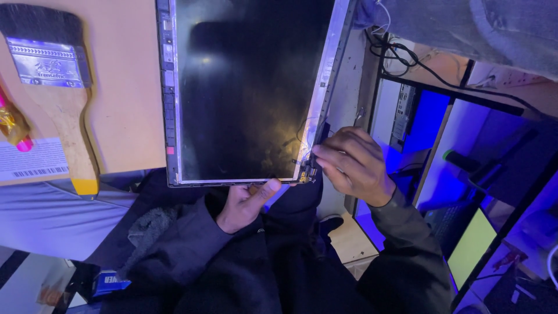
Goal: The person detaches a laptop screen and then uses a tool to pry and manipulate the internal bezel and wiring of the display assembly.
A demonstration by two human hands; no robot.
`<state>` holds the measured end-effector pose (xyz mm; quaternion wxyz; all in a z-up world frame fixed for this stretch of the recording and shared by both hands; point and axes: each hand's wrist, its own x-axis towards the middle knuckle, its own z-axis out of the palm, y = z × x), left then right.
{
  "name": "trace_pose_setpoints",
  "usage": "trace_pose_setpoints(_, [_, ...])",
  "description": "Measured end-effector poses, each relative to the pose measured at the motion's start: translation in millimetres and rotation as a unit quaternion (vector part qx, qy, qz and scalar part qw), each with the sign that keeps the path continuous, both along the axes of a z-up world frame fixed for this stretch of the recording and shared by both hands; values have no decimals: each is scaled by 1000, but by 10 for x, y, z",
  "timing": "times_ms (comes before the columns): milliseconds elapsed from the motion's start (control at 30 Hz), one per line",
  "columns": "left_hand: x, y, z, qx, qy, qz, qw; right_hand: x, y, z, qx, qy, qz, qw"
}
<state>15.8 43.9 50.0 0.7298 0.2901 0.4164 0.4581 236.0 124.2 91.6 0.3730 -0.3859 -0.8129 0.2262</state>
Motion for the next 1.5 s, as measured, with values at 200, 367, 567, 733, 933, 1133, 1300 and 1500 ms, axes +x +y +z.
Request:
trace_pose_setpoints(200, [107,-26,117,-65,-19,5,998,-13,-21,-111,-53,75,-8,996])
trace_pose_setpoints(367, [350,-69,290,-126,-6,55,990,-50,-38,-93,-75,124,-30,989])
trace_pose_setpoints(567, [634,98,373,-184,-18,143,972,-93,-72,-58,-66,145,-60,985])
trace_pose_setpoints(733, [823,-223,-86,-174,-63,165,969,-93,-114,-68,-76,165,-67,981])
trace_pose_setpoints(933, [870,-108,-61,-156,-77,191,966,-61,-153,-69,-112,178,-45,977])
trace_pose_setpoints(1133, [869,-166,-203,-138,-28,195,971,-20,-210,-164,-89,174,-60,979])
trace_pose_setpoints(1300, [879,-179,-276,-134,-32,198,971,-10,-199,-198,-72,154,-61,984])
trace_pose_setpoints(1500, [961,-176,-311,-115,-26,197,973,-24,-110,-151,108,31,-32,993])
